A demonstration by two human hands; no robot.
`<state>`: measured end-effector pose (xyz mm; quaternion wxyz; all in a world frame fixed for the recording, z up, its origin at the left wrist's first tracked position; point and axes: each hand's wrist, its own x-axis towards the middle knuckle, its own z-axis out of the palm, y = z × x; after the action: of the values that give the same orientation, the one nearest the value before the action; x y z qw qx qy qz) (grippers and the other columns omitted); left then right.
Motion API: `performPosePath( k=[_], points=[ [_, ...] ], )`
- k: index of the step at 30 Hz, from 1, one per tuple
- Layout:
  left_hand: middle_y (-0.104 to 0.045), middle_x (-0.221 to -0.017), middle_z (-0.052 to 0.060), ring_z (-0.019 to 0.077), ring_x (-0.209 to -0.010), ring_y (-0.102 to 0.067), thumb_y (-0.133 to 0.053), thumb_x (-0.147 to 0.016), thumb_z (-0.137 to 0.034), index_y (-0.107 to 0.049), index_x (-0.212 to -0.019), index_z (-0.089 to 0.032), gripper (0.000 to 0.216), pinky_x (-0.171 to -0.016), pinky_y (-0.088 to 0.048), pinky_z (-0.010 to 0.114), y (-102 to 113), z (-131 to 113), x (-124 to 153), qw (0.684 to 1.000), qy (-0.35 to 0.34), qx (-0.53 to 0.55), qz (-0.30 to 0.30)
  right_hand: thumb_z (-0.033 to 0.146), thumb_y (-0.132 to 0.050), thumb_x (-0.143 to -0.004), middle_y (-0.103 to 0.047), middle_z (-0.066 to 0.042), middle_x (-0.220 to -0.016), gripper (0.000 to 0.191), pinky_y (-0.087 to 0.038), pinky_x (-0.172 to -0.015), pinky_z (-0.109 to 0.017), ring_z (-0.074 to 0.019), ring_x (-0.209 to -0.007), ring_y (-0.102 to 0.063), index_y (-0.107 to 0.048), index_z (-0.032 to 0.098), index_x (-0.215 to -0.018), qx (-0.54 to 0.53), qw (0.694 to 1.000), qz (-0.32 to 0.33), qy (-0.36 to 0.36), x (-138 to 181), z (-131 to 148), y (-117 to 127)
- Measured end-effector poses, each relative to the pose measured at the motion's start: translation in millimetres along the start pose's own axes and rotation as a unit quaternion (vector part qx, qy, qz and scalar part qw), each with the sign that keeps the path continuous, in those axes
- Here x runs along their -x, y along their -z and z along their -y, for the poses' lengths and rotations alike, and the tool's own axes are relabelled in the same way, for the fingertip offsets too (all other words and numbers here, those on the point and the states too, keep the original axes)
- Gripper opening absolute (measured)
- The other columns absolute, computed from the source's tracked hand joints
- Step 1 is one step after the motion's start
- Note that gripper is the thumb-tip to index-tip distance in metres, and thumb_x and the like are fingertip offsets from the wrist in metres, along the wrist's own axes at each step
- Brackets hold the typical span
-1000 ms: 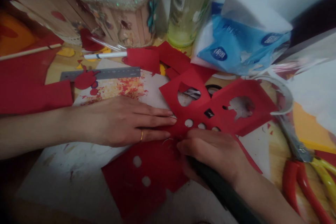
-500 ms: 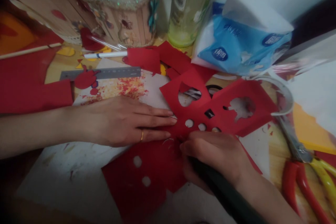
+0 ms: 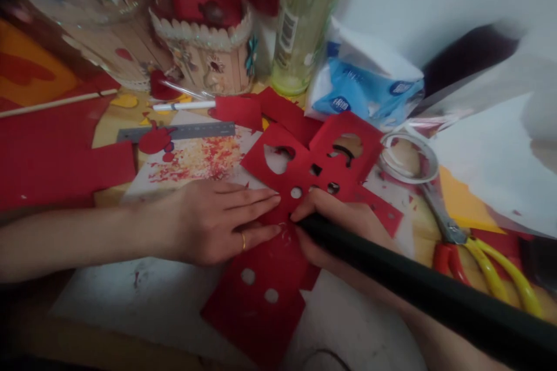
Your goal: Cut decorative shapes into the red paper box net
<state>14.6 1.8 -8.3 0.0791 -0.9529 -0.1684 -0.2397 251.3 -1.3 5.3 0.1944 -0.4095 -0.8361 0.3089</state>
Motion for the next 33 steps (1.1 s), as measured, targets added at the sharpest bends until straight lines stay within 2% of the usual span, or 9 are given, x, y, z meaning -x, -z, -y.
performPosePath(
  k=[4,6,10,12,16,21,25,33],
  points=[
    [-0.074,-0.091,0.009,0.0199,-0.086,-0.071,-0.047,-0.089,-0.009,-0.073,-0.088,-0.014,0.026,-0.068,-0.058,0.028,-4.0,-7.2,-1.5,0.999,0.005,-0.002,-0.052,0.015,-0.057,-0.079,-0.061,0.009,-0.068,0.014,-0.047,-0.05,-0.013,-0.0064,-0.054,-0.059,-0.053,0.027,-0.084,-0.015,1.0,0.004,0.018,-4.4,-1.4,1.2],
    [-0.074,-0.092,0.006,0.019,-0.091,-0.07,-0.046,-0.09,-0.007,-0.072,-0.087,-0.014,0.027,-0.069,-0.057,0.027,-7.1,-4.8,-2.5,0.998,0.006,0.007,-0.07,0.013,-0.056,-0.078,-0.06,0.009,-0.066,0.015,-0.045,-0.048,-0.011,-0.005,-0.051,-0.057,-0.051,0.026,-0.083,-0.006,0.999,-0.007,0.044,-5.4,-2.3,-0.5],
    [-0.069,-0.113,0.003,0.0163,-0.108,-0.064,-0.044,-0.095,-0.01,-0.07,-0.098,-0.017,0.027,-0.081,-0.055,0.026,-11.0,2.7,-2.9,1.0,-0.004,0.026,-0.007,0.01,-0.054,-0.078,-0.058,0.011,-0.059,0.018,-0.041,-0.045,-0.01,-0.0034,-0.044,-0.054,-0.049,0.027,-0.084,0.003,0.996,-0.024,0.081,-2.7,-3.6,-4.3],
    [-0.067,-0.117,0.004,0.0157,-0.108,-0.064,-0.038,-0.097,-0.012,-0.069,-0.103,-0.018,0.032,-0.082,-0.054,0.027,-10.5,4.2,-2.5,0.999,-0.006,0.021,0.032,0.011,-0.053,-0.079,-0.059,0.01,-0.06,0.018,-0.041,-0.045,-0.011,-0.0042,-0.045,-0.055,-0.048,0.027,-0.084,0.007,0.995,-0.027,0.094,-1.0,-3.8,-4.8],
    [-0.063,-0.124,0.005,0.016,-0.106,-0.064,-0.036,-0.098,-0.013,-0.066,-0.112,-0.018,0.033,-0.078,-0.055,0.027,-6.7,3.7,-1.8,0.997,-0.005,0.027,0.074,0.01,-0.052,-0.08,-0.06,0.007,-0.064,0.019,-0.043,-0.045,-0.014,-0.0062,-0.047,-0.055,-0.048,0.028,-0.085,0.016,0.994,-0.019,0.108,-1.9,-4.6,-3.9],
    [-0.063,-0.124,0.005,0.0161,-0.109,-0.063,-0.038,-0.096,-0.011,-0.065,-0.113,-0.016,0.032,-0.084,-0.054,0.028,-2.0,3.7,-3.0,0.995,-0.001,0.043,0.092,0.007,-0.051,-0.08,-0.057,0.008,-0.062,0.022,-0.041,-0.044,-0.012,-0.0046,-0.046,-0.055,-0.047,0.028,-0.087,0.008,0.99,0.007,0.142,-5.0,-8.3,-1.1],
    [-0.062,-0.125,0.006,0.0168,-0.109,-0.063,-0.037,-0.096,-0.01,-0.064,-0.114,-0.014,0.033,-0.082,-0.055,0.028,0.0,4.5,-4.2,0.994,-0.003,0.045,0.098,0.007,-0.05,-0.079,-0.055,0.008,-0.061,0.023,-0.039,-0.042,-0.013,-0.005,-0.044,-0.052,-0.046,0.028,-0.087,0.014,0.988,0.018,0.153,-4.4,-10.5,0.8],
    [-0.061,-0.126,0.006,0.0165,-0.111,-0.062,-0.034,-0.097,-0.01,-0.064,-0.115,-0.015,0.035,-0.084,-0.054,0.028,-2.2,2.3,-2.6,0.994,0.007,0.047,0.095,0.009,-0.05,-0.079,-0.056,0.008,-0.058,0.022,-0.04,-0.039,-0.014,-0.0061,-0.041,-0.053,-0.044,0.028,-0.085,0.049,0.988,0.002,0.145,-4.5,-7.1,-1.1]
  ],
)
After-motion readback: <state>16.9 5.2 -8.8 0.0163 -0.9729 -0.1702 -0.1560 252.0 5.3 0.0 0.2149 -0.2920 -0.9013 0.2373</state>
